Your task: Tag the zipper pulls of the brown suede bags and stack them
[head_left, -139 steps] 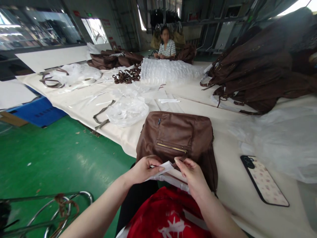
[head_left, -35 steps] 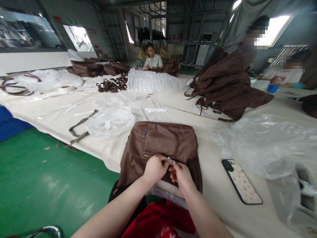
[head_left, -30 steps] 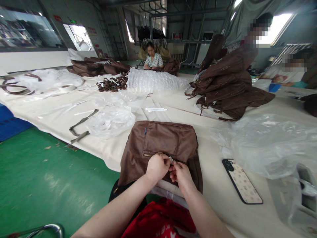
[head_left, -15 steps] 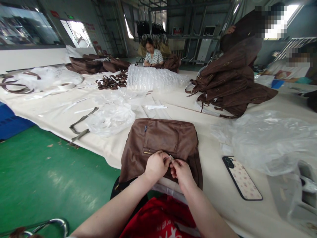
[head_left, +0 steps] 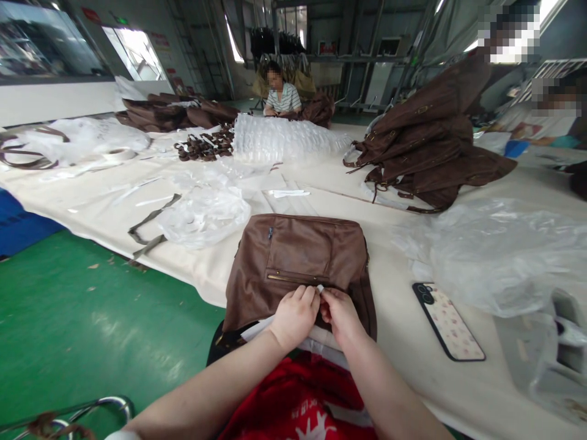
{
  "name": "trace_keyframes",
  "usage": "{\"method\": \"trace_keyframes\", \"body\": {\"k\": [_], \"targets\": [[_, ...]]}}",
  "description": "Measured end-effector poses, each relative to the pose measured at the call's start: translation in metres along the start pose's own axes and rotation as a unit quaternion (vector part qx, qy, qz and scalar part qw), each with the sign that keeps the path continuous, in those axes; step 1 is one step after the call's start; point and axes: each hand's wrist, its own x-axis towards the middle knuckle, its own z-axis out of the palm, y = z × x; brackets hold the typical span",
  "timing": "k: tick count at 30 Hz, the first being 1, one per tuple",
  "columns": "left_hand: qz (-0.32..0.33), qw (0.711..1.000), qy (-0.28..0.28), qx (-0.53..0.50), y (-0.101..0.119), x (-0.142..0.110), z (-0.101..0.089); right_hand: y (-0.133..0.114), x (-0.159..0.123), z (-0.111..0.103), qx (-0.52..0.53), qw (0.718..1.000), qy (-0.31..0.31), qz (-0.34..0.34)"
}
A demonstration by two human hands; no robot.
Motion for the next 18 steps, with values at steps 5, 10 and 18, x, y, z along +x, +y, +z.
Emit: {"method": "trace_keyframes", "body": {"k": [5, 10, 18], "targets": [[0.001, 1.000, -0.021, -0.009, 0.002, 0.003, -0.002, 0.004, -0.004, -0.001, 0.003, 1.000, -0.011, -0.028], [-0.127, 0.974, -0.024, -0.189, -0.007, 0.005, -0.015, 0.009, -0.003, -0.001, -0.038, 0.997, -0.010, -0.072], [-0.225, 0.877, -0.159, -0.393, -0.023, 0.020, -0.013, 0.005, -0.004, 0.005, -0.053, 0.997, 0.016, -0.057]]}}
